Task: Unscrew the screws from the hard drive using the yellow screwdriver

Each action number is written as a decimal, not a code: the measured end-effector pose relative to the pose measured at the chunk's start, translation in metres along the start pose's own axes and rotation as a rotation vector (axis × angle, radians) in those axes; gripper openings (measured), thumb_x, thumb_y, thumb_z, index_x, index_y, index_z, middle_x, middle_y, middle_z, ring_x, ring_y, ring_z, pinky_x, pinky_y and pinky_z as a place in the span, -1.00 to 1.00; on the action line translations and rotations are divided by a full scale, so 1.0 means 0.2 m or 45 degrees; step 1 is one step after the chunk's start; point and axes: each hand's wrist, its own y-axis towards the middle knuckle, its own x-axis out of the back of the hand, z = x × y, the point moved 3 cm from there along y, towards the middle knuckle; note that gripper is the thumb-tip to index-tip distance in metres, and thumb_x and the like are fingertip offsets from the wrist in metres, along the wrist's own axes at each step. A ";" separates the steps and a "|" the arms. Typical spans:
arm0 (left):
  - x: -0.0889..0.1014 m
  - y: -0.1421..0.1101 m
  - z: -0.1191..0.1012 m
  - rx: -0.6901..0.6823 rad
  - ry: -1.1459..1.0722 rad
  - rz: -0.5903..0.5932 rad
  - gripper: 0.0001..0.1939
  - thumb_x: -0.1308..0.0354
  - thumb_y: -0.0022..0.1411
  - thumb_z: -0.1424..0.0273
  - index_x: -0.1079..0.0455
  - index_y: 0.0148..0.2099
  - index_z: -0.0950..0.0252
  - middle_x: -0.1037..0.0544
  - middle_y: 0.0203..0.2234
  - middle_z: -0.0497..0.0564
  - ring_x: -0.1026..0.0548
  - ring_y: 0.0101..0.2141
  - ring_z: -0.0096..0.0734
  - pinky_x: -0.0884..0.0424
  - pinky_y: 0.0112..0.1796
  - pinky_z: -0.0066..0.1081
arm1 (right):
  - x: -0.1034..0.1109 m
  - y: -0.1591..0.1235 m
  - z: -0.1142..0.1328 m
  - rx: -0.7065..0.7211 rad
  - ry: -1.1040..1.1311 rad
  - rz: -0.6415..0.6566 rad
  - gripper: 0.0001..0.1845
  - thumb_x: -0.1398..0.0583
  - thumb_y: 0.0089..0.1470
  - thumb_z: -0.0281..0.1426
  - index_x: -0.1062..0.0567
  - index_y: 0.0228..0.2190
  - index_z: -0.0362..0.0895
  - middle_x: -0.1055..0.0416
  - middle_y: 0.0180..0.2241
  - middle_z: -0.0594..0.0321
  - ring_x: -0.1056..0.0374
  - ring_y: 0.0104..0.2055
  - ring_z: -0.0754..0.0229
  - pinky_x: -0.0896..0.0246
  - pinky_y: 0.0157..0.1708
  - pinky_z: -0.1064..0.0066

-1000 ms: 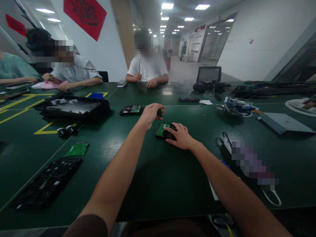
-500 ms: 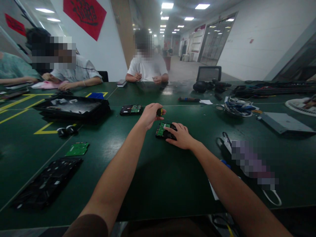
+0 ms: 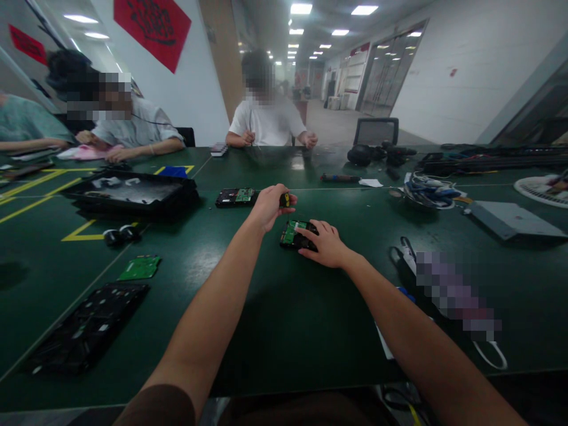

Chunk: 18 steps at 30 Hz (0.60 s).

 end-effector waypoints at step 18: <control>-0.01 -0.01 -0.02 -0.163 0.215 -0.047 -0.83 -0.20 0.13 0.31 -0.49 -0.34 0.32 -0.51 -0.37 0.08 -0.47 -0.35 -0.36 -0.40 -0.49 -0.48 | 0.00 0.00 0.00 -0.002 -0.012 -0.013 -0.20 -0.06 0.23 0.19 -0.07 0.40 0.27 0.07 0.43 0.06 0.13 0.43 -0.34 0.16 0.30 -0.26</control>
